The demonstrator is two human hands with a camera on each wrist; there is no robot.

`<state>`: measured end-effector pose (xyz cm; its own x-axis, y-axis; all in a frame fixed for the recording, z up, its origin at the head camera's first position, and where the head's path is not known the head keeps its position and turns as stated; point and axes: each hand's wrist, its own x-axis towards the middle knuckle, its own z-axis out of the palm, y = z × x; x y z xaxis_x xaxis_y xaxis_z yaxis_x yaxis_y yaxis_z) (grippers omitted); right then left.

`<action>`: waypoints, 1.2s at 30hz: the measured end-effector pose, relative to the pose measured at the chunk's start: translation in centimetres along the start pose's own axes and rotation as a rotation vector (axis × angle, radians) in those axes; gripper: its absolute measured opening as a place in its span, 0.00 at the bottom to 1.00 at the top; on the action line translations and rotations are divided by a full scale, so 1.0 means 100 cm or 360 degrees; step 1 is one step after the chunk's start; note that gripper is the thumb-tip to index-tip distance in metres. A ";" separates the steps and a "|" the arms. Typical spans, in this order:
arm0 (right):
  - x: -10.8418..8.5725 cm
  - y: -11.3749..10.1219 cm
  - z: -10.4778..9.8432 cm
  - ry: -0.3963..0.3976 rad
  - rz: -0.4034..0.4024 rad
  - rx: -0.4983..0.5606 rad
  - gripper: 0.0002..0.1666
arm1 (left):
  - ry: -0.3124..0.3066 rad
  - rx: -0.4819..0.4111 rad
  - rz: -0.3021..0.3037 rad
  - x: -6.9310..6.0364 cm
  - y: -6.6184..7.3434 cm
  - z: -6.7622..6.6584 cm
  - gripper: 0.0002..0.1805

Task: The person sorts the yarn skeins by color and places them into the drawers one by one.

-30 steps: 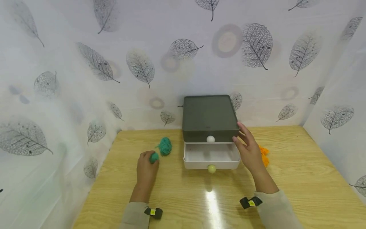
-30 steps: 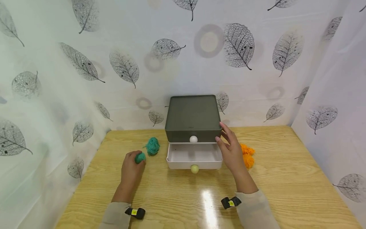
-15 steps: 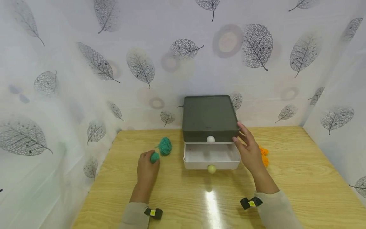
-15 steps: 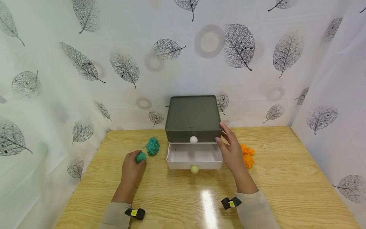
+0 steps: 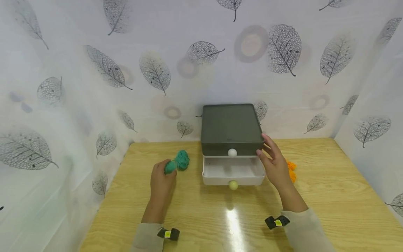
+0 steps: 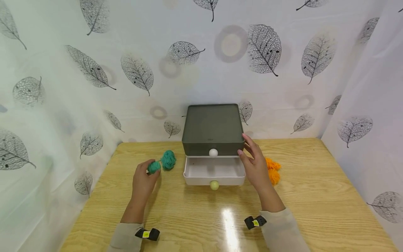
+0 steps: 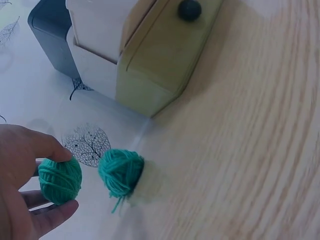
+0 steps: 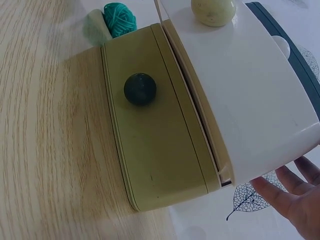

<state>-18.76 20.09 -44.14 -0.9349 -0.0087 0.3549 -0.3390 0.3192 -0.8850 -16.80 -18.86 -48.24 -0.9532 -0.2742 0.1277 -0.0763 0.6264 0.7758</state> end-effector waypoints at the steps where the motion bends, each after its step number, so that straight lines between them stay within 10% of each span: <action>1: 0.000 0.000 0.000 -0.0001 0.0000 -0.0004 0.36 | 0.0001 -0.0008 0.0013 0.000 0.001 -0.001 0.27; 36: 0.000 -0.002 -0.001 -0.0011 -0.0005 0.0005 0.37 | -0.0051 -0.0313 0.0472 -0.042 0.069 -0.002 0.26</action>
<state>-18.68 20.13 -43.94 -0.9345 -0.0161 0.3555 -0.3421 0.3159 -0.8850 -13.25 -13.47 -43.31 -0.9344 -0.0764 0.3478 0.2597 0.5222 0.8123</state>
